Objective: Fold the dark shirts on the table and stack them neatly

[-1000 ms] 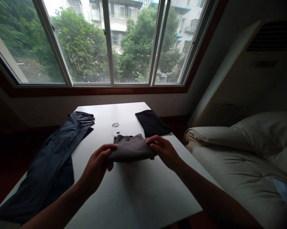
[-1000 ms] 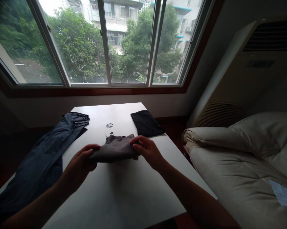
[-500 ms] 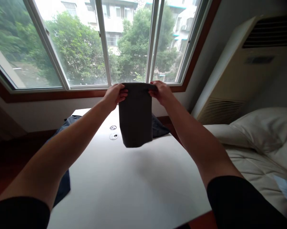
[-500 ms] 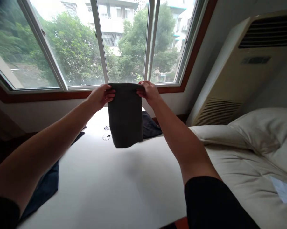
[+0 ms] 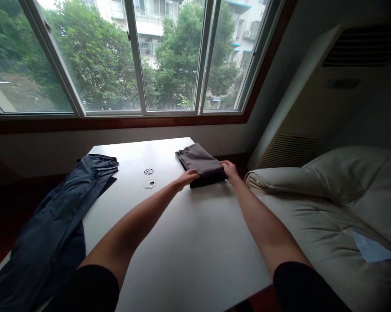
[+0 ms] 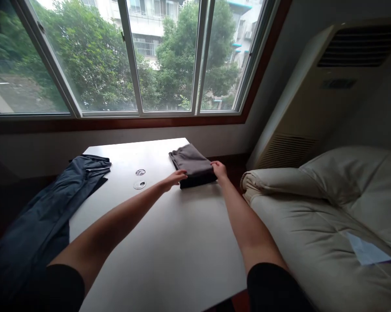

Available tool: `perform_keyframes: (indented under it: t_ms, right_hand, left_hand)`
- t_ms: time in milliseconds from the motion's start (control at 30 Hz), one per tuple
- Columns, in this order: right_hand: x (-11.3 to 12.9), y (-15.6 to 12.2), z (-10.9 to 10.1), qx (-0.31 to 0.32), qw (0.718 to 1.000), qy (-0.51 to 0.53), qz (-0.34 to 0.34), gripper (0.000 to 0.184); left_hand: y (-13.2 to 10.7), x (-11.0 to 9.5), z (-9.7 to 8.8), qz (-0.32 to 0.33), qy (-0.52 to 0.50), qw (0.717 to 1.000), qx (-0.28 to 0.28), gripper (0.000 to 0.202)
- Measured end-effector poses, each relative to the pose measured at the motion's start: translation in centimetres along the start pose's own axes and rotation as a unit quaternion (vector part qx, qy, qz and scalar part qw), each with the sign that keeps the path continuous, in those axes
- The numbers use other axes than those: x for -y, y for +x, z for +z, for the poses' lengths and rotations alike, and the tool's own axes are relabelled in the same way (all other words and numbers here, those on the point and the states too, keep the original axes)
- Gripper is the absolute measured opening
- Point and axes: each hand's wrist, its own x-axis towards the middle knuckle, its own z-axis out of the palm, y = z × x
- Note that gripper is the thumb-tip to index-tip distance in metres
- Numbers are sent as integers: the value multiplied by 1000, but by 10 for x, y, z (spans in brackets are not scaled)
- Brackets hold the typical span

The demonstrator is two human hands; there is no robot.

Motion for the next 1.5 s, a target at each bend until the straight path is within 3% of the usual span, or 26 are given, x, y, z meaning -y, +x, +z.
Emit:
perform_keyframes:
  t_ms: [67,167,267,333,400,467,600,733,800,900,1000,1067,1167,1267,1400,1500]
  right_hand:
    - [-36,-14,-3,-4,999,-43,12,24]
    - [-61,-14,-6,-3,989,-146,-16,27]
    - [-64,-6,-6,5,977,-214,-19,29]
    - [-59,-5,-2,-35,962,-269,-35,27]
    - [-53,-7,6,-95,939,-314,-101,26]
    - [-46,-10,18,-116,920,-324,-189,26]
    - [-37,-19,49,-77,903,-312,-285,31]
    - [-41,-36,83,38,887,-355,-294,36]
    - [-41,-46,98,69,879,-384,-274,37]
    - [-31,-58,120,3,880,-383,-281,32]
    - [-14,-71,147,-2,882,-333,-334,26]
    - [-5,-83,168,22,885,-297,-357,22]
    - [1,-105,201,64,894,-248,-367,17]
    - [3,-125,223,102,901,-198,-371,13]
    - [8,-144,228,162,876,-102,-443,17]
    - [10,-148,220,185,861,-64,-470,18]
  left_hand:
    - [-5,26,14,-23,24,999,11,40]
    - [0,46,24,-34,60,998,7,42]
    - [9,52,25,-26,87,996,2,43]
    - [8,55,22,-15,105,994,4,43]
    - [-2,60,14,1,127,992,15,42]
    - [-19,69,0,20,157,987,30,37]
    - [-64,89,-61,45,239,970,24,28]
    - [-104,99,-160,0,338,937,-85,27]
    - [-126,101,-216,-47,387,906,-166,28]
    - [-164,105,-286,-132,443,836,-297,49]
    - [-197,113,-322,-201,486,765,-371,63]
    - [-208,117,-328,-212,508,746,-374,51]
    - [-207,119,-321,-197,523,750,-354,25]
    - [-193,112,-312,-190,515,761,-344,19]
    - [-173,94,-289,-155,481,807,-306,19]
    - [-163,81,-250,-95,436,865,-231,14]
